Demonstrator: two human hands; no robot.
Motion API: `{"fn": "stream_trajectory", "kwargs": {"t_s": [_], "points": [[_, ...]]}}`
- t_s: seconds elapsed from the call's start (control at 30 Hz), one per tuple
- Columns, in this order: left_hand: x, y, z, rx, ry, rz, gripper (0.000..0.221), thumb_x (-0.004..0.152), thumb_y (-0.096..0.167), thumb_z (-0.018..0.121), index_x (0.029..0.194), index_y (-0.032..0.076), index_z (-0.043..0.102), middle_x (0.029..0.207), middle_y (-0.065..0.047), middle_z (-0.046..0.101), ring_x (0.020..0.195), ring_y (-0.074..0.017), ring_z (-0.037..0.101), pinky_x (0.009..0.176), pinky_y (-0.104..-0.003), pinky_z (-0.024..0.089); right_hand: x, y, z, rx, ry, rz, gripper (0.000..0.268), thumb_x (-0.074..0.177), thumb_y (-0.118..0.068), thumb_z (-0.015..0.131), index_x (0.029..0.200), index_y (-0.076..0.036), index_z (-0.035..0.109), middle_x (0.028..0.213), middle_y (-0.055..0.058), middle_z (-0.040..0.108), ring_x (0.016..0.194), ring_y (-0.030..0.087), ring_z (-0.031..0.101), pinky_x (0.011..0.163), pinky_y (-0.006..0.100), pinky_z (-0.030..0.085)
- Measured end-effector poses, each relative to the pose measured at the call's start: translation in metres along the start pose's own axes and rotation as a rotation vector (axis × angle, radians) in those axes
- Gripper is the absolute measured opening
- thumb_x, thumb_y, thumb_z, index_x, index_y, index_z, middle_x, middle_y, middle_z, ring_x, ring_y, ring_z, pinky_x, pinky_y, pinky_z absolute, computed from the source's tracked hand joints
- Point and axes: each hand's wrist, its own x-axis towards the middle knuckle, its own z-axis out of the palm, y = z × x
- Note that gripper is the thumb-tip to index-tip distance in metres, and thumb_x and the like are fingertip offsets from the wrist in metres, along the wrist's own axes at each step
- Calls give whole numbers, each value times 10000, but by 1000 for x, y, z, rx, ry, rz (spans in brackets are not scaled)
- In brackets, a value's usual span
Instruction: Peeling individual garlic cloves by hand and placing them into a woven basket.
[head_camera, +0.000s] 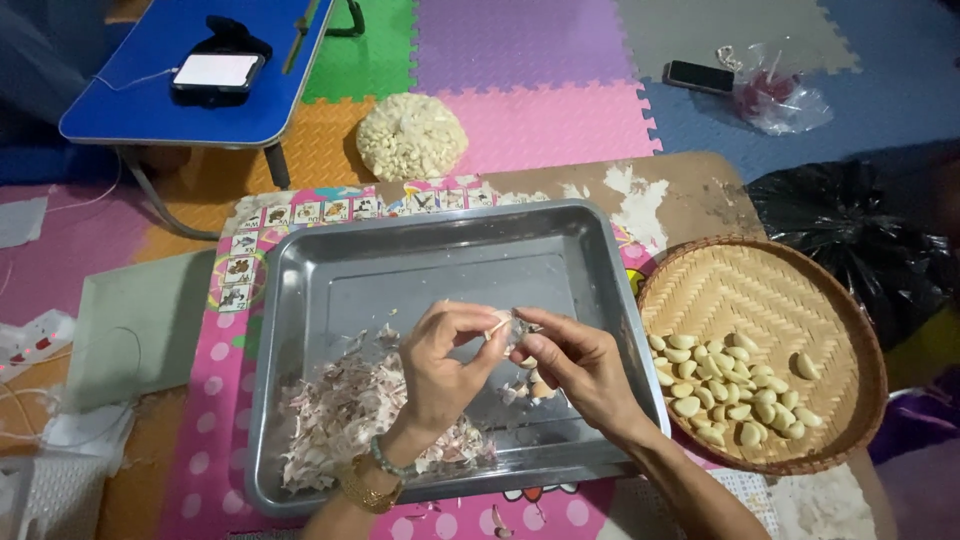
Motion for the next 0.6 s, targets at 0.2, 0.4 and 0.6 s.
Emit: {"fn": "stream_trajectory", "kwargs": {"t_s": [0.2,0.4,0.6], "points": [[-5,-9,1,141,13,140,127,655,63,727,718,121,633,717,-9,640,620,-160,633,495,-204,521,0,5,1,3,22,4,253,790,-19,550,1035,24,599,571,170,624,383,112,449,348,217,373],[-5,-11,7,279,86,394,104,675,42,692,714,125,643,764,-8,637,656,-155,641,555,-232,549,0,5,2,78,42,49,231,798,-27,548,1016,29,600,558,161,605,380,108,429,330,210,340],[-6,-13,7,279,92,454,77,693,55,685,724,118,654,751,-17,626,638,-164,641,525,-238,555,0,10,0,115,44,80,220,805,-27,540,1004,38,606,548,167,588,370,110,415,311,205,309]]}}
